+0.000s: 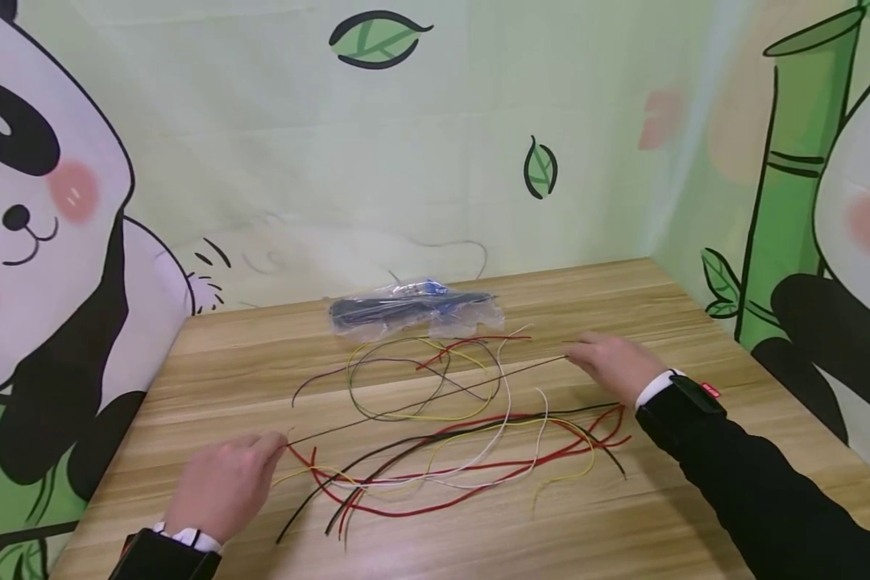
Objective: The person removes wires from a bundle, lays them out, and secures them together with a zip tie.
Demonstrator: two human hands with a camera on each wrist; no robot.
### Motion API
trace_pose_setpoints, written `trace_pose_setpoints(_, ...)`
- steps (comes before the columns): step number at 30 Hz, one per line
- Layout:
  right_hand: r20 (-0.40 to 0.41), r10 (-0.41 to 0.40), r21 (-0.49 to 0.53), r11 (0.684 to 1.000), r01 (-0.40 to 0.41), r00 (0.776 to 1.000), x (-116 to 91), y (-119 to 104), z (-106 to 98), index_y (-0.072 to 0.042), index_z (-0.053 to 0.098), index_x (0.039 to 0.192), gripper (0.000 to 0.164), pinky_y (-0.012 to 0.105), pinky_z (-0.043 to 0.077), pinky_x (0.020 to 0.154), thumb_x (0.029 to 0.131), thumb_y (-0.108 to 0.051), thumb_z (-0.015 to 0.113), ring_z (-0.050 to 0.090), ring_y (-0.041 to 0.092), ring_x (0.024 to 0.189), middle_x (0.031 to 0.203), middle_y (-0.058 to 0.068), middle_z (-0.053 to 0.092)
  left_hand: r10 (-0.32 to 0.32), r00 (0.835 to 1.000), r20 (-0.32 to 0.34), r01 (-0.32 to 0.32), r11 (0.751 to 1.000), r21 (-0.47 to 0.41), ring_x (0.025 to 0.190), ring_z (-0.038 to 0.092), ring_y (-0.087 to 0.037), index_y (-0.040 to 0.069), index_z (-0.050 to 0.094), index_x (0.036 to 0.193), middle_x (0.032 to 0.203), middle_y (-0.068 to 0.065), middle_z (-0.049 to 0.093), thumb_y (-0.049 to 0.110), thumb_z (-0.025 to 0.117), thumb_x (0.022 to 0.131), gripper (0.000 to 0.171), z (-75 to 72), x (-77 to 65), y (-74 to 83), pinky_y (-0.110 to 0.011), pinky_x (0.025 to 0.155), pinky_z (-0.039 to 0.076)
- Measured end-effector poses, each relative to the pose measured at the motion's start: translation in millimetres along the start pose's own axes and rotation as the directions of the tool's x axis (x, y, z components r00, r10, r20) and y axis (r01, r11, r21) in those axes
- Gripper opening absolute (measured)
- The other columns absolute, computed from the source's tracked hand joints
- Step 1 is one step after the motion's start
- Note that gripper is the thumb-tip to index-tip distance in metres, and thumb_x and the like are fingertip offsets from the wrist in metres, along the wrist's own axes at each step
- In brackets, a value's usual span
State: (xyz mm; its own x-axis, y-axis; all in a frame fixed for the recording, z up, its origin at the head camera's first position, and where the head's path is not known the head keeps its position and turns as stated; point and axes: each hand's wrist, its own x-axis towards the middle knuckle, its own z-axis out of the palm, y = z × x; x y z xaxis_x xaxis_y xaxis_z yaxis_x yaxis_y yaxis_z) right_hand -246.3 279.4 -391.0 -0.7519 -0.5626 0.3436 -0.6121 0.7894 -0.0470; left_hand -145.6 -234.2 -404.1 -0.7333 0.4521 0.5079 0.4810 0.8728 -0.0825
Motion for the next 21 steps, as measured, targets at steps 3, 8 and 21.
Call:
trace_pose_setpoints(3,-0.016,0.006,-0.010,1.000,-0.006,1.000,-14,4,-6,-0.004,0.076,0.105,0.016,0.046,0.057,0.080,0.090,0.000,0.074,0.071,0.030,0.092,0.101,0.011,0.071,0.010,1.000,-0.030,-0.010,1.000,-0.002,0.042,0.049,-0.014,0.012,0.073,0.088,0.061,0.000,0.064,0.008,0.082,0.079,0.013,2.0,-3.4,-1.4,-0.029,0.038,0.031)
trace_pose_setpoints(8,-0.076,0.002,-0.031,1.000,-0.005,0.997,-38,10,-15,-0.004,0.076,0.101,0.017,0.045,0.058,0.075,0.085,0.001,0.078,0.071,0.029,0.086,0.096,0.010,0.070,-0.014,1.000,-0.014,0.014,1.000,-0.009,0.042,0.050,-0.015,0.012,0.073,0.088,0.060,-0.001,0.063,0.011,0.077,0.085,0.005,4.6,-8.9,-3.5,-0.030,0.038,0.032)
trace_pose_setpoints(21,-0.032,0.079,-0.090,0.993,-0.081,0.996,-79,22,-14,-0.004,0.077,0.102,0.021,0.047,0.058,0.073,0.082,-0.002,0.081,0.071,0.030,0.086,0.096,0.010,0.071,-0.018,0.995,0.098,0.007,0.993,0.114,0.044,0.047,-0.014,0.013,0.069,0.087,0.061,-0.001,0.058,0.002,0.075,0.080,0.014,13.9,-16.2,-7.2,-0.032,0.038,0.033)
